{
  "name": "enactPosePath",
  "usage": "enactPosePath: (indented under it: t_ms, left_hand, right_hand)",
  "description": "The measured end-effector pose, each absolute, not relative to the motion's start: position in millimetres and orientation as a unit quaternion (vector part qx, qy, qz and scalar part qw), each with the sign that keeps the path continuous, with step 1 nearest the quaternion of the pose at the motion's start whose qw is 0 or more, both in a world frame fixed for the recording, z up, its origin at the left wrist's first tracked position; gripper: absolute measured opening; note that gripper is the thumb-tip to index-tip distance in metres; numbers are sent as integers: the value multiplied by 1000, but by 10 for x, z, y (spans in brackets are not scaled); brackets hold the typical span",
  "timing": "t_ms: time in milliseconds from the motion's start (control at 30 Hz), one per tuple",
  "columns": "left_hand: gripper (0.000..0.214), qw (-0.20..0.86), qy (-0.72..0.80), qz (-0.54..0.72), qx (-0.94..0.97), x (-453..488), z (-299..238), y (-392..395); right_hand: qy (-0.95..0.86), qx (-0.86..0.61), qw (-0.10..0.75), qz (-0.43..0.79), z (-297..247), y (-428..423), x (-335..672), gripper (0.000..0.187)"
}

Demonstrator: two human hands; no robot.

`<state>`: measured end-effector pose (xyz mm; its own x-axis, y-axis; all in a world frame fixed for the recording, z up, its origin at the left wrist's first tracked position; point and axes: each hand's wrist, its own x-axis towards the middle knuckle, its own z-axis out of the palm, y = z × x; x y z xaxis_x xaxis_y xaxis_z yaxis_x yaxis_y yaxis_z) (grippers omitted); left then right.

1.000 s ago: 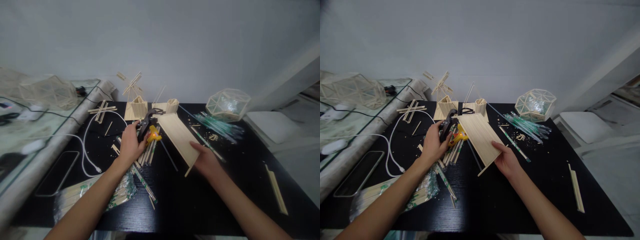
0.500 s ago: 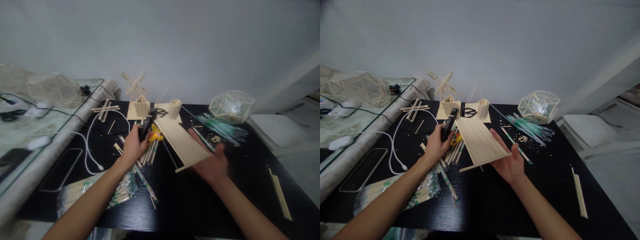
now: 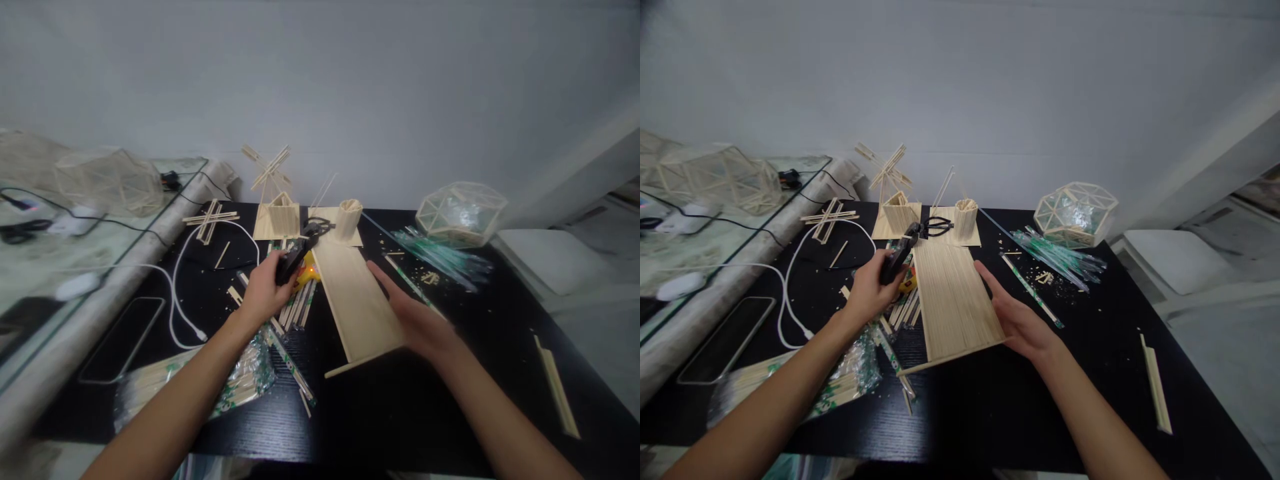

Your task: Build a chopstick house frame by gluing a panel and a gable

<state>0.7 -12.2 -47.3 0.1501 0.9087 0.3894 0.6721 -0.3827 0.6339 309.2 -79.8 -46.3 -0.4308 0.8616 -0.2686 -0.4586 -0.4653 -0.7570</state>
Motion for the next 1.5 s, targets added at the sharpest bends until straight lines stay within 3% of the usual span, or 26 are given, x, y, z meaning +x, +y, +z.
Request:
enactPosePath:
  t_ms: [133, 333, 700, 1500]
  left_hand:
    - [27, 153, 511, 364, 763, -1, -500, -124]
    - [30, 145, 454, 339, 811, 18, -546, -151]
    - [37, 97, 400, 355, 839, 88, -457, -176]
    - [29, 73, 447, 296, 841, 131, -407, -218]
  right_hand:
    - [-300, -349, 422, 781, -524, -783, 3086, 85]
    - [-263, -428, 373, 781, -529, -762, 2973, 48]
    - [-262, -391, 441, 764, -509, -834, 2743, 50]
    - [-275, -374, 430, 774, -500, -851, 2745, 45]
